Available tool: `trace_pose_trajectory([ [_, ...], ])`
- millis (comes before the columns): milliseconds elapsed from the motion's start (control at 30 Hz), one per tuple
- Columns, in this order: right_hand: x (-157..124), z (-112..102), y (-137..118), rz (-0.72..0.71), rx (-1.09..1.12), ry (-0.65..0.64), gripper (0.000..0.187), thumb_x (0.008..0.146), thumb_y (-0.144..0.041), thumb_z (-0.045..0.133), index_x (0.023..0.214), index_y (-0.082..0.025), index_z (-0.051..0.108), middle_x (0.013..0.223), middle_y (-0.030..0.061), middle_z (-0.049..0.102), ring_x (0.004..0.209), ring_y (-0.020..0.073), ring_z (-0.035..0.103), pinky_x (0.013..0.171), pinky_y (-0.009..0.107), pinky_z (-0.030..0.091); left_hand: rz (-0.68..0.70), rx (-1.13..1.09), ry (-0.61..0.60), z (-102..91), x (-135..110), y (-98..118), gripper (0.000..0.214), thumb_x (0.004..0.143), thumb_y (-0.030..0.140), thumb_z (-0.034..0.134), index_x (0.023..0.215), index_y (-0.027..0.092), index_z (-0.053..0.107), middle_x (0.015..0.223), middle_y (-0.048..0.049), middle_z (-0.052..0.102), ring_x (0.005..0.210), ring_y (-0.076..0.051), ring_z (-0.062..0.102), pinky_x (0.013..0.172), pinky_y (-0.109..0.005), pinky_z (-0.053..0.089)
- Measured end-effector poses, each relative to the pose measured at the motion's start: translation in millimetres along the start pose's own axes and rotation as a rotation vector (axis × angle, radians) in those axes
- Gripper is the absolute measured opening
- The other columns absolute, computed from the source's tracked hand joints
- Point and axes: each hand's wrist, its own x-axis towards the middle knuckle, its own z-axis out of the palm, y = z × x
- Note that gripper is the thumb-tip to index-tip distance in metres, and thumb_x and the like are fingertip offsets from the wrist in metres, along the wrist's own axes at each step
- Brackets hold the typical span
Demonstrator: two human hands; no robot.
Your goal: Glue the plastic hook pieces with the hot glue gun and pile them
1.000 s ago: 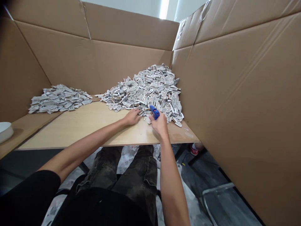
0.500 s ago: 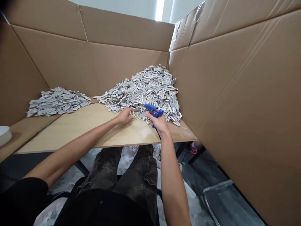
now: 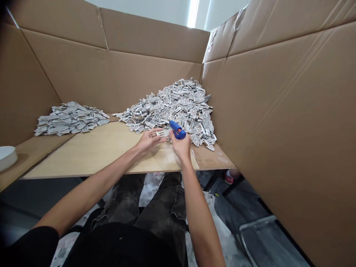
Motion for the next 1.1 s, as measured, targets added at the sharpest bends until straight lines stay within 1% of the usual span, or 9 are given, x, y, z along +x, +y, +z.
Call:
trace_pose_trajectory([
  [100,-4.5,5.6,0.2,0.002,-0.041,-0.03,0.031,0.08,-0.05,0.075,0.081,-0.02,0.069,0.076,0.0045,0.069,0.072,0.0205,0.062,0.073,0.034,0.053,0.04,-0.012,-0.037,-1.6,-1.5,-4.0,0.049,0.073,0.01,0.08,0.119,0.013,0.062,0.097,-0.009,0.079,0.087,-0.022,0.08,0.099,-0.042,0.061],
  [233,-6.8,9.4,1.8,-0.019,-0.041,-0.024,0.028,0.082,-0.047,0.072,0.081,-0.02,0.067,0.075,0.0027,0.068,0.071,0.0185,0.06,0.074,0.032,0.053,0.072,0.044,0.007,-8.3,0.9,-10.0,0.046,0.073,0.016,0.082,0.116,0.014,0.065,0.099,-0.0084,0.079,0.081,-0.022,0.079,0.09,-0.042,0.062],
  [333,-5.3,9.5,2.5,-0.008,0.007,-0.005,0.029,0.082,-0.048,0.072,0.084,-0.019,0.068,0.079,0.0045,0.07,0.073,0.0189,0.061,0.073,0.032,0.054,0.072,0.099,0.047,-12.0,2.2,-10.3,0.039,0.07,0.017,0.085,0.107,0.013,0.073,0.095,-0.0087,0.079,0.087,-0.023,0.079,0.091,-0.039,0.061],
  [467,-3.2,7.6,2.5,0.002,0.049,-0.014,0.027,0.08,-0.045,0.074,0.087,-0.018,0.071,0.081,0.0053,0.071,0.074,0.0196,0.062,0.075,0.033,0.054,0.045,0.031,0.057,-11.6,1.0,-7.2,0.027,0.068,0.024,0.087,0.091,0.012,0.078,0.098,-0.0121,0.081,0.103,-0.026,0.077,0.096,-0.037,0.059],
  [567,-3.0,5.5,3.0,0.006,0.016,-0.046,0.026,0.08,-0.045,0.074,0.08,-0.02,0.068,0.073,0.0029,0.066,0.068,0.0188,0.058,0.071,0.034,0.053,0.033,0.102,0.079,-11.9,-1.0,-6.1,0.036,0.067,0.03,0.09,0.096,0.012,0.079,0.107,-0.0142,0.081,0.105,-0.029,0.076,0.092,-0.039,0.061],
  [667,-3.0,3.2,3.7,-0.014,-0.038,-0.084,0.026,0.081,-0.045,0.073,0.074,-0.021,0.064,0.069,0.0011,0.061,0.066,0.0175,0.054,0.068,0.033,0.051,0.068,0.233,0.087,-14.4,-1.5,-6.6,0.05,0.063,0.024,0.093,0.11,0.013,0.078,0.116,-0.0142,0.08,0.106,-0.029,0.075,0.092,-0.041,0.061],
  [733,-2.8,2.3,4.4,-0.033,-0.085,-0.094,0.026,0.081,-0.043,0.072,0.071,-0.021,0.062,0.068,0.0,0.059,0.064,0.0164,0.051,0.066,0.032,0.048,0.107,0.252,0.069,-15.9,-0.6,-7.7,0.052,0.061,0.02,0.093,0.11,0.013,0.077,0.117,-0.0147,0.079,0.109,-0.029,0.075,0.097,-0.042,0.059],
  [833,-2.7,2.2,5.7,-0.034,-0.115,-0.099,0.025,0.079,-0.041,0.072,0.068,-0.022,0.06,0.064,-0.0014,0.055,0.062,0.0154,0.048,0.063,0.031,0.046,0.139,0.235,0.04,-15.9,1.2,-10.3,0.05,0.06,0.021,0.094,0.106,0.011,0.077,0.112,-0.0152,0.08,0.105,-0.027,0.076,0.102,-0.044,0.058],
  [1100,-4.9,5.6,7.1,-0.026,-0.12,-0.13,0.025,0.076,-0.038,0.072,0.065,-0.021,0.057,0.06,-0.0032,0.049,0.059,0.013,0.041,0.059,0.028,0.04,0.189,0.142,-0.023,-12.2,1.3,-15.7,0.054,0.056,0.031,0.099,0.1,0.009,0.077,0.098,-0.0137,0.081,0.09,-0.025,0.077,0.094,-0.044,0.063],
])
